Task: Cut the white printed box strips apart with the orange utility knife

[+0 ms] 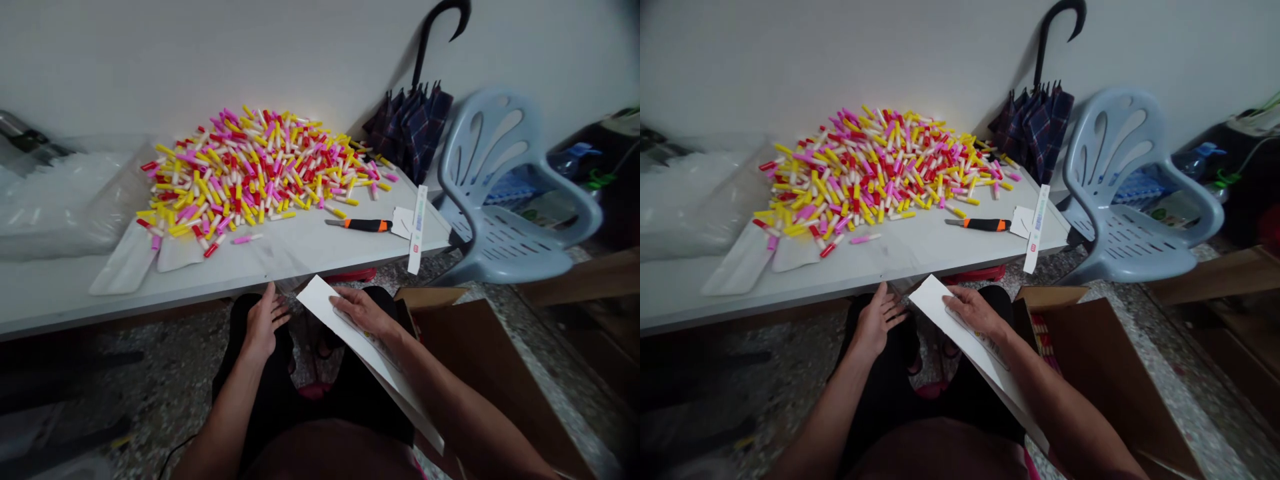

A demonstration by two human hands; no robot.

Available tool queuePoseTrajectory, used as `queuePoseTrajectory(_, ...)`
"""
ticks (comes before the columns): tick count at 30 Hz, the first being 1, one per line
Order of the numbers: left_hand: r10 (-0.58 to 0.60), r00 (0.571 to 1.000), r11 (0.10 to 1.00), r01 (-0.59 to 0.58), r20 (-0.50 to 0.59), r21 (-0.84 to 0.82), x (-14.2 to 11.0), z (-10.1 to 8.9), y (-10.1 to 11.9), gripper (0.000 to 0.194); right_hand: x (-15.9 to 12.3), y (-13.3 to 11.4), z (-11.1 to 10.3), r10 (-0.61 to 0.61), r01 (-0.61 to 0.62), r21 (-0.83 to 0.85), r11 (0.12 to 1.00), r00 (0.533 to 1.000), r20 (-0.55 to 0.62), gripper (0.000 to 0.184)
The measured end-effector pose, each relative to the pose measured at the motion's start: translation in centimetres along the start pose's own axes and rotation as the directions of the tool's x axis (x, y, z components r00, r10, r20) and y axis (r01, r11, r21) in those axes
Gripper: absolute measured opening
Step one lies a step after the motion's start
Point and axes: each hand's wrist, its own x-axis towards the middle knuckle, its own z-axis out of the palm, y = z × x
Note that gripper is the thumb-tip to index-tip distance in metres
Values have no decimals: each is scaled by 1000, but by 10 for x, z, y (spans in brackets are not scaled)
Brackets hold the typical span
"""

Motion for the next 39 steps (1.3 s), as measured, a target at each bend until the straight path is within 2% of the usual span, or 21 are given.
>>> queuePoseTrajectory(1, -52, 998, 998, 53, 43, -18, 3, 2, 2, 60, -1, -1, 0, -3, 3, -19, 1000, 1000, -1, 50)
queuePoseTrajectory(3, -66, 994, 997, 68, 85, -23, 8, 8, 10, 56, -4, -5, 0, -2, 3, -37, 999, 1000, 6, 49)
queuePoseTrajectory(7, -63, 994, 997, 67, 84, -36, 11, 21, 22, 37, -13, -8, -1, 20, -19, -19, 1000, 999, 48, 49)
queuePoseTrajectory(10, -50, 995, 996, 56, 80, -73, 11, 24, 21, 24, -16, -8, -1, 56, -54, -29, 998, 996, 76, 49)
queuePoseTrajectory(13, -43, 995, 993, 52, 95, -104, 13, 22, 16, 21, -16, -7, 0, 57, -53, -51, 997, 995, 77, 49)
queuePoseTrajectory(18, -46, 994, 986, 60, 96, -155, 13, 20, 8, 26, -17, -12, 4, 88, -86, -19, 996, 985, 148, 49)
queuePoseTrajectory(26, -31, 991, 988, 50, 133, -143, 8, 21, 7, 50, -19, -11, 8, 86, -84, -17, 996, 973, 217, 49)
queuePoseTrajectory(31, -32, 989, 987, 55, 145, -154, 8, 22, 2, 57, -19, -12, 5, 100, -95, -41, 995, 978, 185, 50)
queuePoseTrajectory(35, -37, 988, 990, 57, 151, -132, 7, 22, -1, 61, -17, -14, -1, 65, -48, -124, 991, 988, 141, 47)
queuePoseTrajectory(39, -23, 986, 993, 42, 166, -115, 5, 22, 0, 60, -14, -13, -6, 50, -30, -137, 990, 989, 142, 47)
